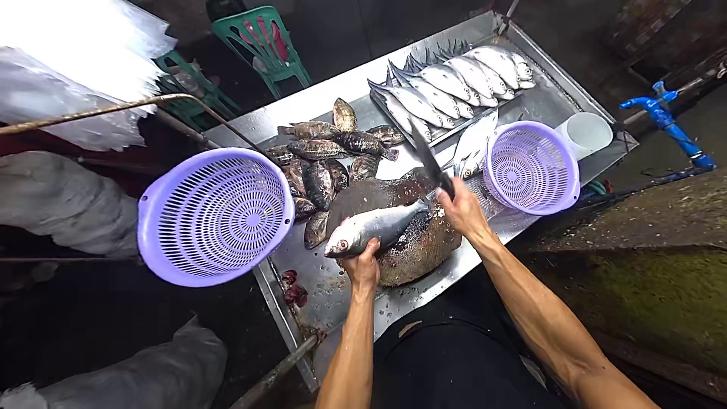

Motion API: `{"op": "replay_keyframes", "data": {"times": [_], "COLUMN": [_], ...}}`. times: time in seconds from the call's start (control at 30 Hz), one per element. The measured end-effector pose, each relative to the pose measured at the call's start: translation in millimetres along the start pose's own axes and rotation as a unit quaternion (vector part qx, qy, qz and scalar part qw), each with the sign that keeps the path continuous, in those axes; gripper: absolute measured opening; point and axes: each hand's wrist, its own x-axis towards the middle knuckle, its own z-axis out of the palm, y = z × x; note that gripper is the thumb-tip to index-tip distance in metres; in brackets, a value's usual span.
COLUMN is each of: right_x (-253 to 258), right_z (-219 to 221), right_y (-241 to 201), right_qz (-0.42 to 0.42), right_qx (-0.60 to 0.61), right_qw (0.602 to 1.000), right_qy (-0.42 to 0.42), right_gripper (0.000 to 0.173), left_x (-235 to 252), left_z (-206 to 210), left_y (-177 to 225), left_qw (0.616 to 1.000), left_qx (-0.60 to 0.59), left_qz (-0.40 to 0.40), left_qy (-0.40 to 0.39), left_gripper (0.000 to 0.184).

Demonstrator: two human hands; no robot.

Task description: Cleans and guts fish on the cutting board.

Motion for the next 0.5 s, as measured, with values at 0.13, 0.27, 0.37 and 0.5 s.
{"op": "replay_keyframes", "data": {"times": [0.13, 0.27, 0.37, 0.5], "right_x": [-15.9, -25.0, -7.6, -2.1], "right_z": [29.0, 54.9, 38.5, 8.6], "right_y": [4.0, 39.3, 42.8, 90.7], "right_qz": [-0.115, 0.125, 0.168, 0.169], "right_qx": [0.053, -0.098, -0.067, -0.029], "right_qw": [0.957, 0.979, 0.958, 0.968], "right_qy": [0.259, -0.127, -0.222, -0.186], "right_gripper": [0.047, 0.050, 0.047, 0.047], "left_x": [-15.9, -17.8, -15.8, -0.1], "left_z": [-2.6, -2.7, -6.3, -1.9], "left_y": [-3.5, -2.0, 1.2, 19.6], "left_qw": [1.000, 1.000, 0.998, 0.981], "left_qx": [-0.020, -0.018, -0.048, -0.178], "left_qz": [-0.006, -0.006, -0.031, -0.064], "left_qy": [0.018, 0.008, 0.024, 0.042], "left_gripper": [0.060, 0.055, 0.050, 0.022]}}
